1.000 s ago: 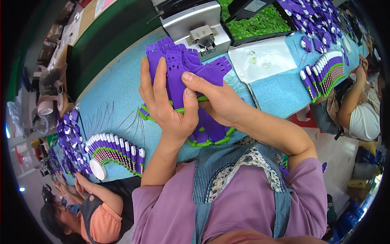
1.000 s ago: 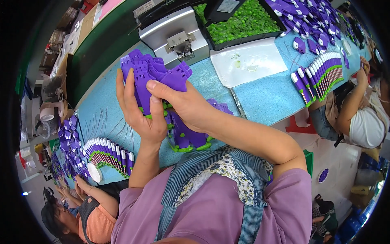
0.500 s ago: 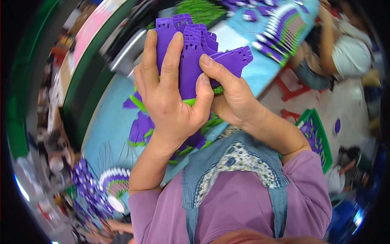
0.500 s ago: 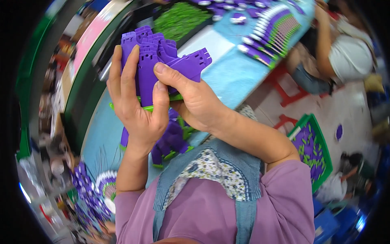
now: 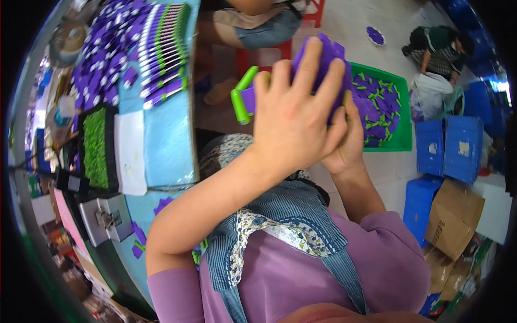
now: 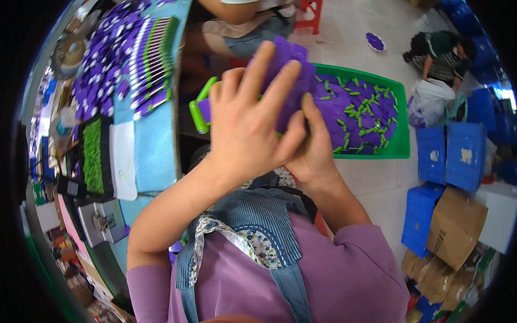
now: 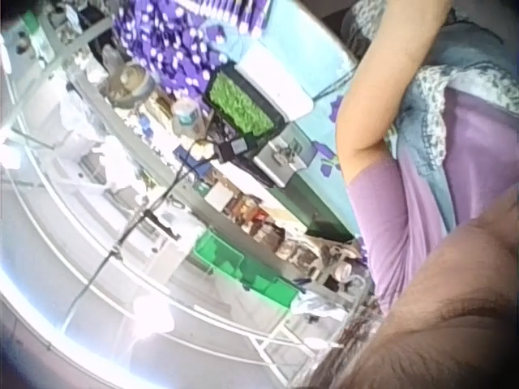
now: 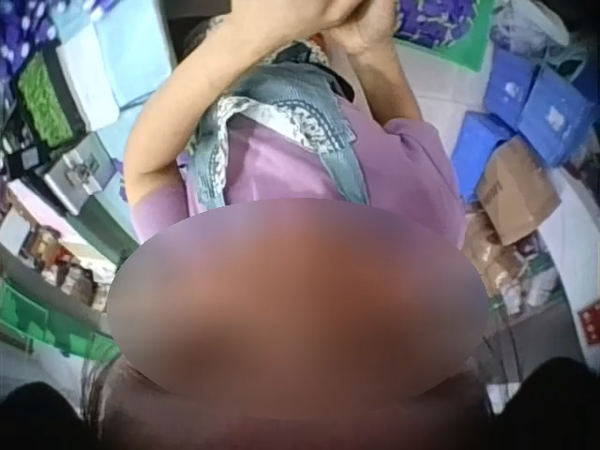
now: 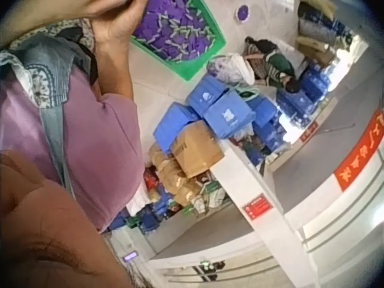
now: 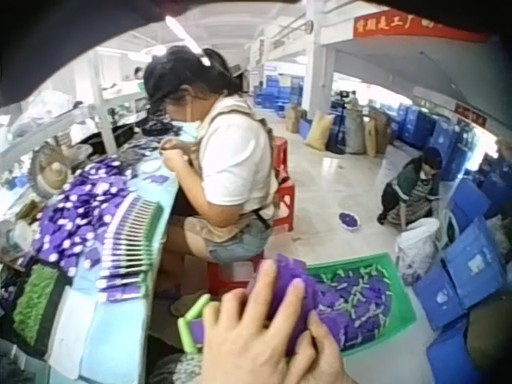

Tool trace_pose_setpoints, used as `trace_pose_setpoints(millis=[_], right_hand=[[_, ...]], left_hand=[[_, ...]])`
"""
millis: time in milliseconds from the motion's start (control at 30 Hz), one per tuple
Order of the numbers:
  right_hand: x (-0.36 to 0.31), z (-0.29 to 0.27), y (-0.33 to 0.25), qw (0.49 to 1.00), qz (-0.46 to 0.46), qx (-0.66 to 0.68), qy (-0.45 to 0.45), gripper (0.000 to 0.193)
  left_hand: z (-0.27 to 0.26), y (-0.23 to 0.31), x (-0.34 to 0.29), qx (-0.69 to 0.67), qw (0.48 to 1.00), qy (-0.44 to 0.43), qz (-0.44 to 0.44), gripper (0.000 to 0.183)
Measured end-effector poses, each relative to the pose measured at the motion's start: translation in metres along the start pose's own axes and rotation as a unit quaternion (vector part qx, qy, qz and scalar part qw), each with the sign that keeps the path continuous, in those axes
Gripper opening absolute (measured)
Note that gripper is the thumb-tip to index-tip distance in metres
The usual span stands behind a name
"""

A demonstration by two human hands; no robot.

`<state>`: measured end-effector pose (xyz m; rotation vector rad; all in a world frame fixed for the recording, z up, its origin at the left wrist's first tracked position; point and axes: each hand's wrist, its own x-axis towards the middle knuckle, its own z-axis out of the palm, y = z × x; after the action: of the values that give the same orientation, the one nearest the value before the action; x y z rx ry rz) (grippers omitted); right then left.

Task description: The person places plastic toy parts into a container, then holds toy assemblies and drives screws into them using an electric screwdriver.

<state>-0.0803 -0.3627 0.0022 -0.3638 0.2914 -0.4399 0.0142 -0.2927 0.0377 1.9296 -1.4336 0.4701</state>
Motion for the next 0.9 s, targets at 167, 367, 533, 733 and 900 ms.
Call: trace_pose_setpoints(millis=[167, 367, 533, 733, 900], right_hand=[[-0.014, -0.072, -0.047, 0.995, -0.084, 0.051, 0.028, 0.055], [-0.008, -0.161, -0.072, 0.982, -0.177, 0.036, 0.057, 0.055], [0.013, -0.295, -0.074, 0.969, -0.202, 0.083, 0.114, 0.055], [0.007, -0.395, -0.116, 0.888, -0.277, 0.129, 0.344, 0.044], [-0.012, -0.415, -0.175, 0.840, -0.348, 0.103, 0.404, 0.041]], left_hand=[[0.084, 0.035, 0.019, -0.103, 0.988, -0.094, 0.063, 0.053], [0.165, 0.057, 0.024, -0.162, 0.956, -0.204, 0.132, 0.063], [0.144, 0.043, 0.030, -0.207, 0.940, -0.249, 0.107, 0.072], [0.072, -0.006, 0.023, -0.060, 0.959, -0.278, 0.005, 0.071], [0.022, -0.032, -0.003, -0.038, 0.971, -0.221, -0.087, 0.060]])
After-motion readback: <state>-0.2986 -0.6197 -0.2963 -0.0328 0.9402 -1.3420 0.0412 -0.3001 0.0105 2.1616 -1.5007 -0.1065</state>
